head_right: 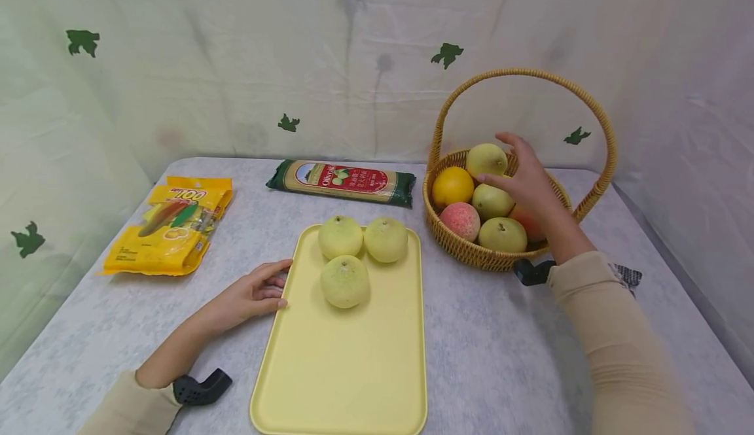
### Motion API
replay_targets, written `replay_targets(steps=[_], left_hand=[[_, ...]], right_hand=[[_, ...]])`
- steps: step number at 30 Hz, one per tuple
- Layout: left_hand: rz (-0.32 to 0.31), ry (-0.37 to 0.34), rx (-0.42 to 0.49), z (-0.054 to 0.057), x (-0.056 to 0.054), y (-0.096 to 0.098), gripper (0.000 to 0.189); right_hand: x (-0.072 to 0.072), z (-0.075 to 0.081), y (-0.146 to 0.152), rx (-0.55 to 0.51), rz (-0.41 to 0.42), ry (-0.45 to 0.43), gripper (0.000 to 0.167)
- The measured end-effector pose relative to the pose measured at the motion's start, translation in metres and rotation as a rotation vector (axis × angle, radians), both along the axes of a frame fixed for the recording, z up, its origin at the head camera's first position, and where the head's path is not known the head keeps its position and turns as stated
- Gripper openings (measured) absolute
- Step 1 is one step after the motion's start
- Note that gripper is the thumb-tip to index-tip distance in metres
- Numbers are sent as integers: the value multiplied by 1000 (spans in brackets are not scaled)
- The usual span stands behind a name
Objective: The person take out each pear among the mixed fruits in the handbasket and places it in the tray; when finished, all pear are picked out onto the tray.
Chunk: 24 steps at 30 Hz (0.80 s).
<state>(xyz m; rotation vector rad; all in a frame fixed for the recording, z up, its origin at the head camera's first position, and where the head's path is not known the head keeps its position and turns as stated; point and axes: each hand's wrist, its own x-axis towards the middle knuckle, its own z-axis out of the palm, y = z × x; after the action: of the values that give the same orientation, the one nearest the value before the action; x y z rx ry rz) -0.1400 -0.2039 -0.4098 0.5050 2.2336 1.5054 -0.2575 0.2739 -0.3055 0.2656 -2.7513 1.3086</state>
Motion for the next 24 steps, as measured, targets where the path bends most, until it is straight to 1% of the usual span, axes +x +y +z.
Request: replay_targets(steps=[5,9,17,20,24], left_hand=[[0,9,-2,0,0,0,71],[2,8,-2,0,0,0,71],[7,0,-2,2,1,-1,72],[7,4,0,2,1,0,71],[-6,0,25,1,1,1,72]], right_hand=[[-7,-4,0,-23,11,-12,81],[-11,-7,0,-22,9,-21,81],[-14,-10,1,-9,7,-56,75],[-15,-14,1,-1,7,-47,72],[-18,-22,0,11,6,-23,69]])
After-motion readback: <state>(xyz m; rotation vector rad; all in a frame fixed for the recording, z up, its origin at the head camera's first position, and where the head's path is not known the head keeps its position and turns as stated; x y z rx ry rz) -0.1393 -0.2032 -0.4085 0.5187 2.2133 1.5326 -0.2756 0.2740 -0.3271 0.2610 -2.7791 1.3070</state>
